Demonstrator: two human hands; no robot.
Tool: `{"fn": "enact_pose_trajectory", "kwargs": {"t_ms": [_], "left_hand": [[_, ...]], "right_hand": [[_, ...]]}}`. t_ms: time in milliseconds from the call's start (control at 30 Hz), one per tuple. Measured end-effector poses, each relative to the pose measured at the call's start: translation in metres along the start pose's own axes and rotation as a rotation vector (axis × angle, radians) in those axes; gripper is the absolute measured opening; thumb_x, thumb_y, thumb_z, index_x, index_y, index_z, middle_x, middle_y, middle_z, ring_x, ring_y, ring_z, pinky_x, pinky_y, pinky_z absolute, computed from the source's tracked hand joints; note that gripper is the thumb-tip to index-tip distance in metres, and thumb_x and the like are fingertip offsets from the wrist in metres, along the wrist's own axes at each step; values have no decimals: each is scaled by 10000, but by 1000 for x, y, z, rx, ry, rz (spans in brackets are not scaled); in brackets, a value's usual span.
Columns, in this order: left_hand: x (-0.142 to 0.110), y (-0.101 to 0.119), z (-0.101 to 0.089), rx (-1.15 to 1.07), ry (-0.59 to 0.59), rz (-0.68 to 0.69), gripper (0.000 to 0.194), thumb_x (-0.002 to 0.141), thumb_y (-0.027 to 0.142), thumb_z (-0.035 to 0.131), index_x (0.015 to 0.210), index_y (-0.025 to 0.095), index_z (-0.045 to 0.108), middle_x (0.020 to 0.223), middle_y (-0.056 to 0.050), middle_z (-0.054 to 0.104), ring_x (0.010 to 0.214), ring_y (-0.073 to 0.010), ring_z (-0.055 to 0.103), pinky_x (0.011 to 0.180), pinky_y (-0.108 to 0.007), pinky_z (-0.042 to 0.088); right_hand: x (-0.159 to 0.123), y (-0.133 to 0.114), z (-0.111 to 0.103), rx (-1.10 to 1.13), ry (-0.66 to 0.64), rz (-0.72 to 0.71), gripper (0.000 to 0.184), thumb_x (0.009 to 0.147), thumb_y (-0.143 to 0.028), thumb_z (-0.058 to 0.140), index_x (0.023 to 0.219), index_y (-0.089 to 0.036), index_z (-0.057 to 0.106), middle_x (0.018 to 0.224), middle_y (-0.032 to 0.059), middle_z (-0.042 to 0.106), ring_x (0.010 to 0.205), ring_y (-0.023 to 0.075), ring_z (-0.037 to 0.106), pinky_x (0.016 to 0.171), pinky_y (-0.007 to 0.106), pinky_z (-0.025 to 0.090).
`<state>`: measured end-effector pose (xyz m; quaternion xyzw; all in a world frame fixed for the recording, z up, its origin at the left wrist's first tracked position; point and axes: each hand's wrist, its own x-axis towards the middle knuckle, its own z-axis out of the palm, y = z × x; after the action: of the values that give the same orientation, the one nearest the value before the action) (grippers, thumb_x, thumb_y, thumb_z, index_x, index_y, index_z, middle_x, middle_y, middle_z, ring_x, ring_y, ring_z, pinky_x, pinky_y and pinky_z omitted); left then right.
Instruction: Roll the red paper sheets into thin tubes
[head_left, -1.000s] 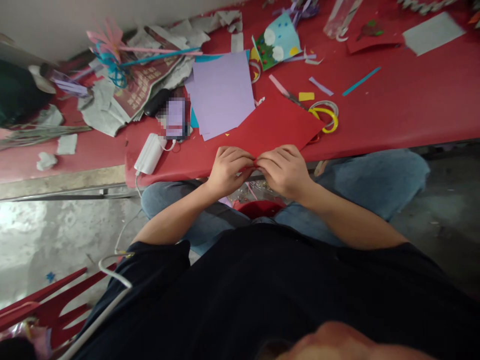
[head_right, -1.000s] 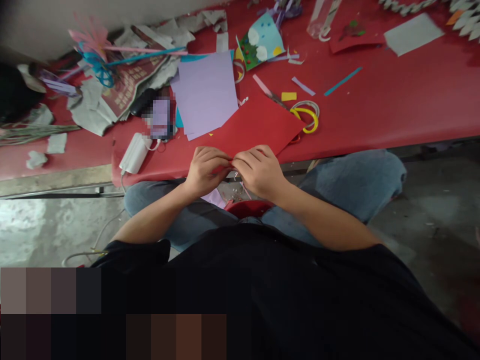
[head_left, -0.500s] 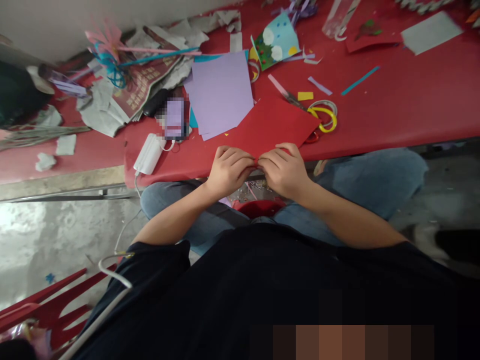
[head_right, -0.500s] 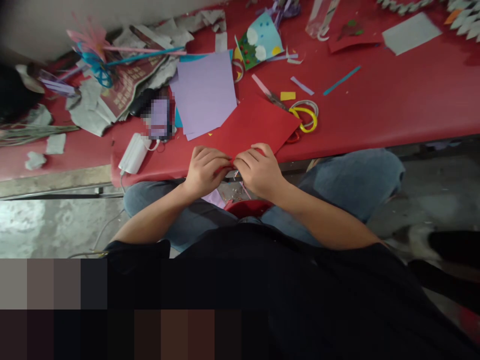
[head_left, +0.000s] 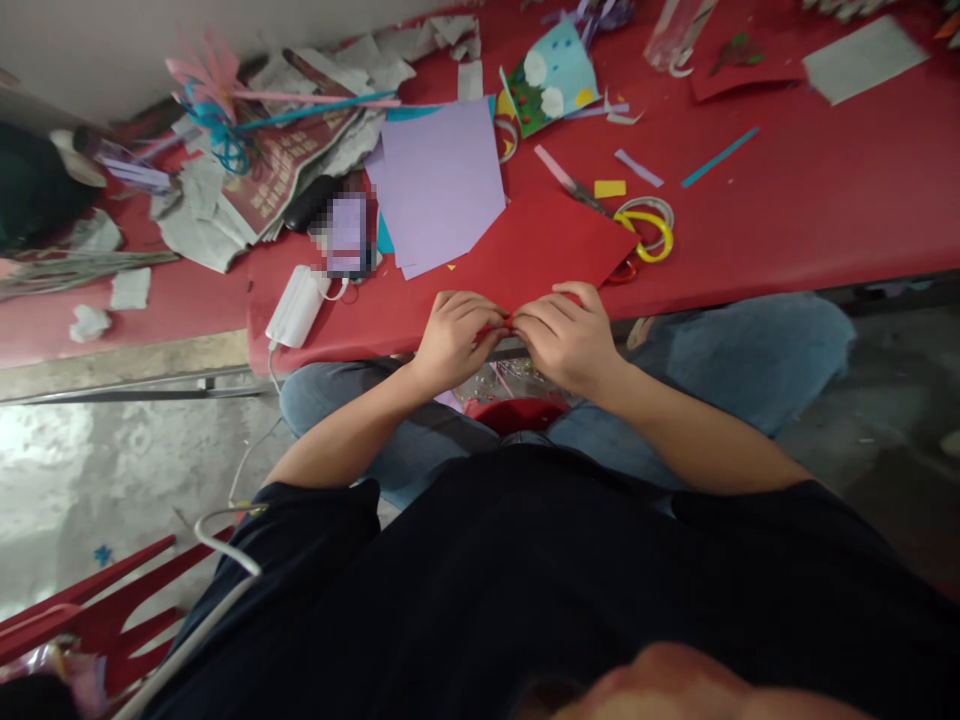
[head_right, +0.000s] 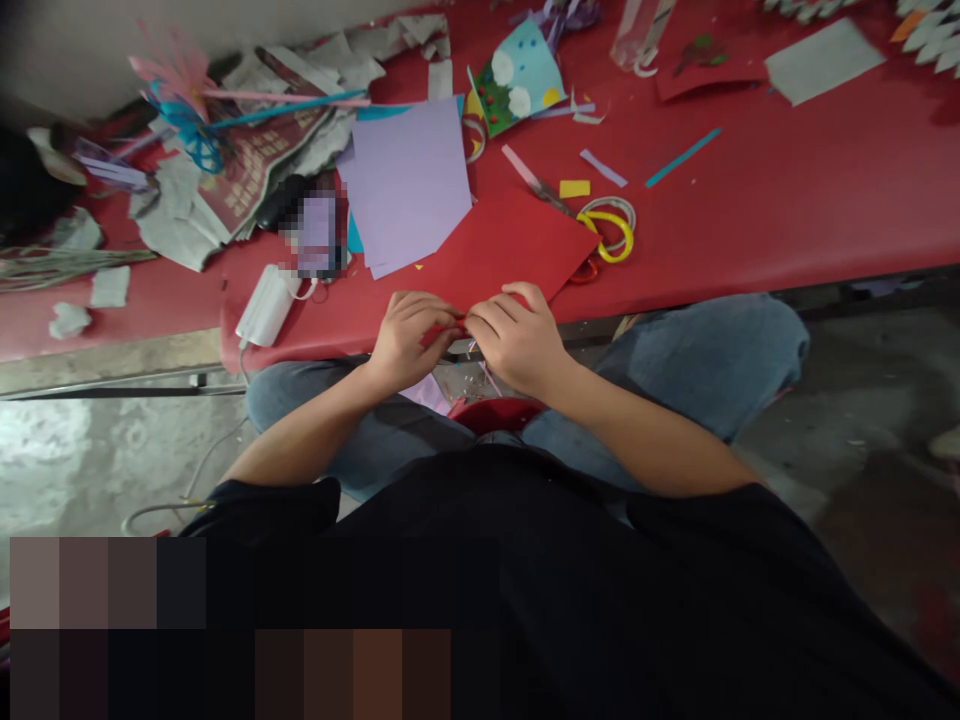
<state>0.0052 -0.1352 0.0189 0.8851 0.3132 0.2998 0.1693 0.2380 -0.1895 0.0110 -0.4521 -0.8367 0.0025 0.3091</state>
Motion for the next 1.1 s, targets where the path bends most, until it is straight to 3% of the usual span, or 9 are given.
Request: {"fn": "enact_pose_trajectory", "kwargs": {"t_ms": [133, 400, 667, 1100], "left_hand": [[0, 0, 0, 71, -27, 30, 128, 1066, 354, 676, 1027, 247, 736, 1144, -32, 848, 1120, -244, 755, 1028, -475, 461], [-2, -2, 0, 196, 53, 185, 64, 1049, 245, 677, 1059, 276, 732, 1138, 8, 854, 1087, -233, 763, 1025, -491, 443], [1, 0, -1, 166, 128, 211, 50, 1028, 233, 732, 1036, 279, 714, 1101, 36, 859, 1051, -208, 763, 991, -474, 466], [-1, -2, 3, 124, 92, 190, 57, 1053, 304, 723, 1007, 272, 730, 1058, 24, 863, 1023, -210, 768, 989, -476, 468]], "right_hand": [[0, 0, 1, -1, 9, 1, 262, 1103, -193, 501, 1098, -249, 757, 1107, 31, 803, 970, 211, 672, 1167, 487, 412], [1, 0, 0, 12, 20, 30, 216, 1084, -217, 543, 1063, -229, 758, 1095, 36, 815, 970, 224, 694, 1149, 476, 415], [4, 0, -1, 259, 4, 174, 109, 1046, -240, 634, 1027, -224, 740, 1085, 37, 829, 1012, 246, 753, 996, 455, 451], [3, 4, 2, 321, 22, 186, 63, 981, -191, 701, 943, -223, 740, 998, 8, 832, 932, 236, 769, 951, 452, 444]]}}
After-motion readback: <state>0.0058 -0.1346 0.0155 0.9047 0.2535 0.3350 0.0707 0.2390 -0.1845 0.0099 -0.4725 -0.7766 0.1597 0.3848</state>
